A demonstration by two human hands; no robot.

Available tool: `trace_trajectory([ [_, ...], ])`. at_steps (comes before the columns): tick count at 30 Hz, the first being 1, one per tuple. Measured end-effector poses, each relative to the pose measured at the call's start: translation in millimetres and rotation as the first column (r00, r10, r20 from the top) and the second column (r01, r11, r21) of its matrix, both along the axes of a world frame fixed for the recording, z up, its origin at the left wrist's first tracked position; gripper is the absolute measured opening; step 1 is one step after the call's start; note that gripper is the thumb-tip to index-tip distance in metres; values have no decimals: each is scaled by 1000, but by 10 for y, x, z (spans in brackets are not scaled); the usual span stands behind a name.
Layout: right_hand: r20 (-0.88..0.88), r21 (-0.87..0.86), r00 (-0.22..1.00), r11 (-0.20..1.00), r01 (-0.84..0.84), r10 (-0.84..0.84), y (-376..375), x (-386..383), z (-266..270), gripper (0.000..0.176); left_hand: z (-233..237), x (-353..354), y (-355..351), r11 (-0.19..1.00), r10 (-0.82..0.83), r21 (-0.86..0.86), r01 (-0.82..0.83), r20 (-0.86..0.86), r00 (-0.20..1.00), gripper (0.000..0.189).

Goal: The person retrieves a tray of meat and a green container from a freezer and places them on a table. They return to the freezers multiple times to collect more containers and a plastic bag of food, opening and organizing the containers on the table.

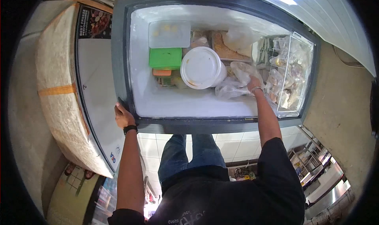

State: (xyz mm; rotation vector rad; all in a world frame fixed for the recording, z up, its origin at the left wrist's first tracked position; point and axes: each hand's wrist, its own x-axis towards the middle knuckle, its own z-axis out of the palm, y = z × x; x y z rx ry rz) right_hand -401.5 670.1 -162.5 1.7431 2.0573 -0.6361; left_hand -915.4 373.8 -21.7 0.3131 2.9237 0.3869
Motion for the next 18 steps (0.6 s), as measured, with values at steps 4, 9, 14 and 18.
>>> trace_trajectory([
  [4, -2, -100, 1000, 995, -7, 7, 44, 132, 40, 37, 19, 30, 22, 1000, -3, 10, 3, -23, 1000, 70],
  [9, -43, 156, 998, 987, 41, -34, 52, 376, 322, 30, 6, -19, 1, 1000, -7, -9, 7, -6, 1000, 71],
  [14, -177, 364, 961, 894, 263, -211, 239, 619, 1030, 33, 14, -8, 12, 1000, 15, -18, -15, 12, 1000, 70],
  [18, -688, 198, 630, 743, 640, -360, 87, 622, 2146, 42, 128, 43, 83, 1000, -20, 21, 19, 26, 999, 70],
])
